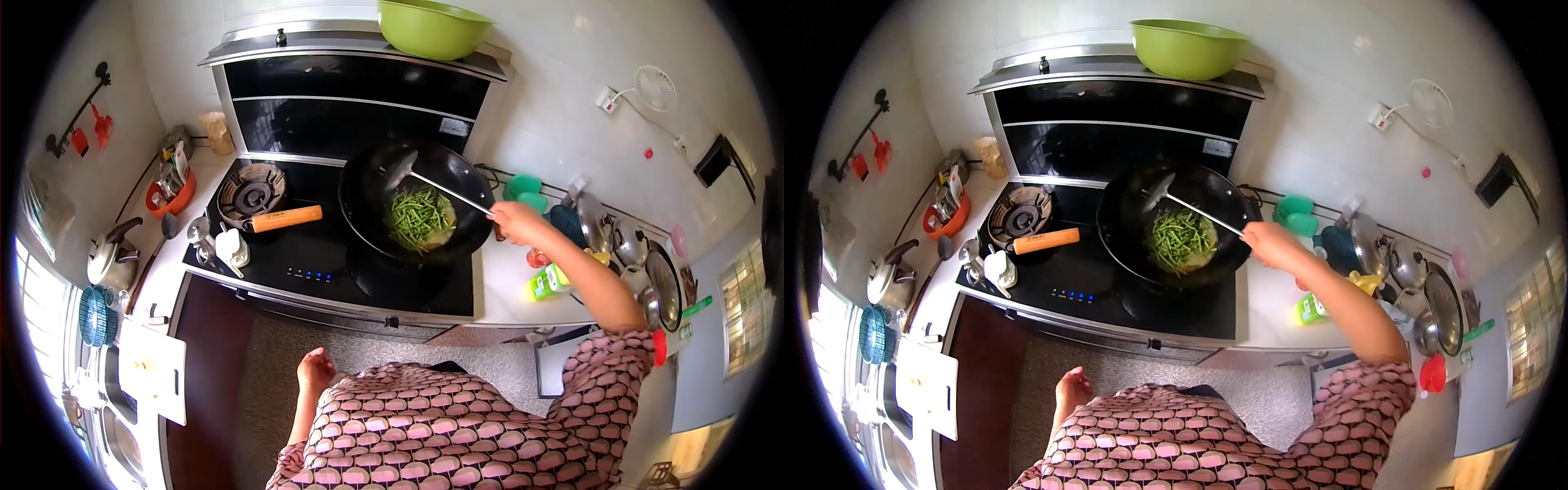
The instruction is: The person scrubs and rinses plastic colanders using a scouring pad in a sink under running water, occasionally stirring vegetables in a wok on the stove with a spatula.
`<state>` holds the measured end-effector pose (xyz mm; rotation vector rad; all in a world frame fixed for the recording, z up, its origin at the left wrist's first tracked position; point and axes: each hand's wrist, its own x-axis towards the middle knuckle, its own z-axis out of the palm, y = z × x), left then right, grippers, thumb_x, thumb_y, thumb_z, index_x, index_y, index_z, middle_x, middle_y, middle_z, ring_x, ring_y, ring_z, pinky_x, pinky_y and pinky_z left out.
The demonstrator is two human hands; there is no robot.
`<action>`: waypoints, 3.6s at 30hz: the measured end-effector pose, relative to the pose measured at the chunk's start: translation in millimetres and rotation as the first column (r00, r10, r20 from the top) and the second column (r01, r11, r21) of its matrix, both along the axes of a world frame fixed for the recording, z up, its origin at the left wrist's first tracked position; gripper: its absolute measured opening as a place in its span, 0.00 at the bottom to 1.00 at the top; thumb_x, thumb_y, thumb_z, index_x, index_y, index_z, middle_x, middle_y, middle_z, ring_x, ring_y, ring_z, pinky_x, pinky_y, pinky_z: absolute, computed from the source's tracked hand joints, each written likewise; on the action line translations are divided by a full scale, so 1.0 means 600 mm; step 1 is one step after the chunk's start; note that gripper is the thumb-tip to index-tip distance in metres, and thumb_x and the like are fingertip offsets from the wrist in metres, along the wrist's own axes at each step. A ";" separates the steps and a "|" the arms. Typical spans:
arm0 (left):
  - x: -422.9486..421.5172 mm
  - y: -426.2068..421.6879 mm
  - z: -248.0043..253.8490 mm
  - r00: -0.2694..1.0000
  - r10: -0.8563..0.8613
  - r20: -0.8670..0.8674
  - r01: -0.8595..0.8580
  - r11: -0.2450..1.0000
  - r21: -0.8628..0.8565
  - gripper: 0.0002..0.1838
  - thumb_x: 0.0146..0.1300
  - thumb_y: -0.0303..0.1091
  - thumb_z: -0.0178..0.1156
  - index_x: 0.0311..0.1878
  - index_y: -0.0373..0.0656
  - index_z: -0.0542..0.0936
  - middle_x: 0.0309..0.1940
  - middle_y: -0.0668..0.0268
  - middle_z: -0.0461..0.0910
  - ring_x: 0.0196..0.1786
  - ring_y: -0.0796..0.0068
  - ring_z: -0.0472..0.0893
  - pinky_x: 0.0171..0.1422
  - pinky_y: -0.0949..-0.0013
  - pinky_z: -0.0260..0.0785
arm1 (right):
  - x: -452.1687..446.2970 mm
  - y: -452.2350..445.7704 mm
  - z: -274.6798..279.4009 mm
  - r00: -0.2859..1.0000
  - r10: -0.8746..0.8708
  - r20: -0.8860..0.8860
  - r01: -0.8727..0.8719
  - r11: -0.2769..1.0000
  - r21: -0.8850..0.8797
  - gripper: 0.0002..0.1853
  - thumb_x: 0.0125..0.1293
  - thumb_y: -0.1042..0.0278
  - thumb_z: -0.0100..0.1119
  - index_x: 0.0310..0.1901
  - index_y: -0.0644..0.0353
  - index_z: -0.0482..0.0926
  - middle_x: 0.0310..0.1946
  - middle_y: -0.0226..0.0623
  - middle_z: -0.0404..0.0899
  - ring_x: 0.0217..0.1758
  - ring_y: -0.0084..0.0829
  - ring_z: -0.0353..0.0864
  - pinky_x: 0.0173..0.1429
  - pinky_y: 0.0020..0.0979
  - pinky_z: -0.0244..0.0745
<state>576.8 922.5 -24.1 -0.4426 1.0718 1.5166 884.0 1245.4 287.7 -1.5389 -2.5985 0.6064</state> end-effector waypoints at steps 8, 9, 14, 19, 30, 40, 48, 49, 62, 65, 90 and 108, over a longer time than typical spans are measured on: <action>0.010 -0.003 0.004 0.998 0.068 -0.017 -0.067 0.996 0.063 0.03 0.58 0.31 0.57 0.35 0.49 0.73 0.22 0.69 0.70 0.22 0.73 0.70 0.26 0.70 0.65 | -0.024 0.045 -0.104 0.894 -0.346 -0.284 0.109 0.784 -0.611 0.12 0.69 0.61 0.39 0.40 0.59 0.71 0.18 0.32 0.68 0.15 0.25 0.68 0.17 0.27 0.65; 0.012 -0.009 -0.002 0.996 0.090 -0.017 -0.089 0.993 0.071 0.03 0.58 0.31 0.57 0.35 0.48 0.73 0.22 0.69 0.70 0.23 0.73 0.70 0.26 0.70 0.65 | -0.013 0.041 -0.102 0.903 -0.351 -0.249 0.118 0.758 -0.642 0.12 0.69 0.61 0.39 0.40 0.59 0.71 0.18 0.32 0.68 0.16 0.25 0.68 0.17 0.27 0.65; 0.017 -0.030 -0.003 0.990 0.141 0.015 -0.141 0.990 -0.018 0.03 0.59 0.31 0.56 0.34 0.49 0.72 0.22 0.69 0.69 0.22 0.73 0.69 0.26 0.69 0.65 | 0.060 -0.019 -0.040 0.855 -0.457 -0.246 0.104 0.617 -0.780 0.12 0.69 0.61 0.42 0.41 0.60 0.71 0.19 0.32 0.68 0.16 0.24 0.68 0.18 0.27 0.64; 0.023 -0.011 -0.018 0.999 0.052 0.006 -0.052 0.998 -0.023 0.03 0.58 0.32 0.57 0.34 0.49 0.73 0.22 0.69 0.69 0.22 0.74 0.69 0.26 0.70 0.64 | 0.095 -0.030 -0.065 0.725 -0.551 -0.413 0.032 0.625 -0.780 0.11 0.66 0.62 0.50 0.42 0.61 0.71 0.20 0.32 0.68 0.16 0.24 0.68 0.18 0.26 0.63; 0.067 0.023 0.031 0.998 0.039 -0.050 -0.037 0.999 0.031 0.01 0.59 0.29 0.55 0.34 0.47 0.73 0.23 0.70 0.70 0.26 0.76 0.70 0.28 0.73 0.65 | 0.135 -0.078 -0.068 0.772 -0.487 -0.410 -0.090 0.554 -0.827 0.12 0.67 0.66 0.46 0.47 0.62 0.72 0.23 0.32 0.68 0.17 0.24 0.69 0.18 0.26 0.64; 0.088 0.012 0.031 0.995 0.067 -0.076 -0.069 0.997 -0.024 0.02 0.59 0.31 0.54 0.35 0.46 0.73 0.22 0.68 0.70 0.23 0.74 0.69 0.26 0.71 0.65 | 0.141 -0.081 -0.077 0.887 -0.362 -0.285 0.016 0.643 -0.766 0.11 0.68 0.63 0.45 0.45 0.59 0.72 0.20 0.28 0.66 0.17 0.20 0.66 0.18 0.23 0.63; 0.099 -0.018 0.017 0.986 0.164 -0.041 -0.164 0.986 -0.007 0.04 0.57 0.30 0.55 0.36 0.45 0.74 0.22 0.67 0.70 0.22 0.72 0.69 0.26 0.69 0.64 | 0.128 -0.020 -0.072 0.858 -0.341 -0.384 -0.041 0.700 -0.713 0.11 0.68 0.62 0.45 0.44 0.59 0.71 0.20 0.28 0.66 0.14 0.19 0.65 0.16 0.23 0.62; 0.105 -0.023 0.038 0.987 0.146 -0.071 -0.149 0.988 -0.039 0.04 0.57 0.30 0.56 0.35 0.45 0.74 0.21 0.67 0.70 0.23 0.72 0.69 0.25 0.68 0.64 | 0.122 -0.004 -0.081 0.864 -0.319 -0.389 -0.037 0.732 -0.681 0.11 0.68 0.62 0.45 0.44 0.59 0.71 0.20 0.28 0.66 0.14 0.19 0.65 0.16 0.23 0.63; 0.106 -0.114 0.071 0.960 0.182 -0.215 -0.214 0.967 -0.136 0.07 0.60 0.34 0.52 0.32 0.45 0.78 0.19 0.66 0.71 0.22 0.71 0.72 0.24 0.67 0.62 | 0.145 0.034 -0.159 0.988 0.102 -0.118 -0.070 0.966 0.247 0.20 0.64 0.69 0.51 0.57 0.64 0.68 0.50 0.44 0.74 0.53 0.39 0.72 0.60 0.34 0.64; 0.070 -0.127 0.051 0.957 0.221 -0.189 -0.236 0.970 -0.060 0.05 0.60 0.31 0.53 0.37 0.43 0.76 0.20 0.65 0.72 0.19 0.73 0.72 0.21 0.70 0.63 | 0.068 -0.113 -0.032 0.995 0.046 -0.088 -0.013 0.936 0.352 0.23 0.65 0.60 0.51 0.59 0.62 0.68 0.54 0.50 0.70 0.50 0.43 0.74 0.51 0.34 0.72; -0.184 -1.069 0.022 0.058 0.987 -0.150 -0.998 0.052 -0.042 0.08 0.59 0.25 0.50 0.42 0.43 0.74 0.23 0.67 0.75 0.22 0.75 0.74 0.26 0.69 0.69 | -0.879 -0.988 -0.243 -0.138 0.987 0.085 -0.983 -0.126 -0.133 0.17 0.55 0.65 0.59 0.48 0.52 0.75 0.37 0.40 0.77 0.42 0.42 0.77 0.46 0.39 0.73; -0.670 -1.151 0.126 0.266 0.939 -0.217 -0.964 0.257 -0.070 0.10 0.58 0.26 0.49 0.44 0.42 0.71 0.24 0.65 0.73 0.21 0.72 0.72 0.26 0.69 0.67 | -1.694 -1.012 -0.472 0.332 0.943 -0.040 -0.757 0.291 0.586 0.22 0.45 0.71 0.67 0.46 0.49 0.76 0.46 0.31 0.75 0.54 0.31 0.70 0.63 0.46 0.59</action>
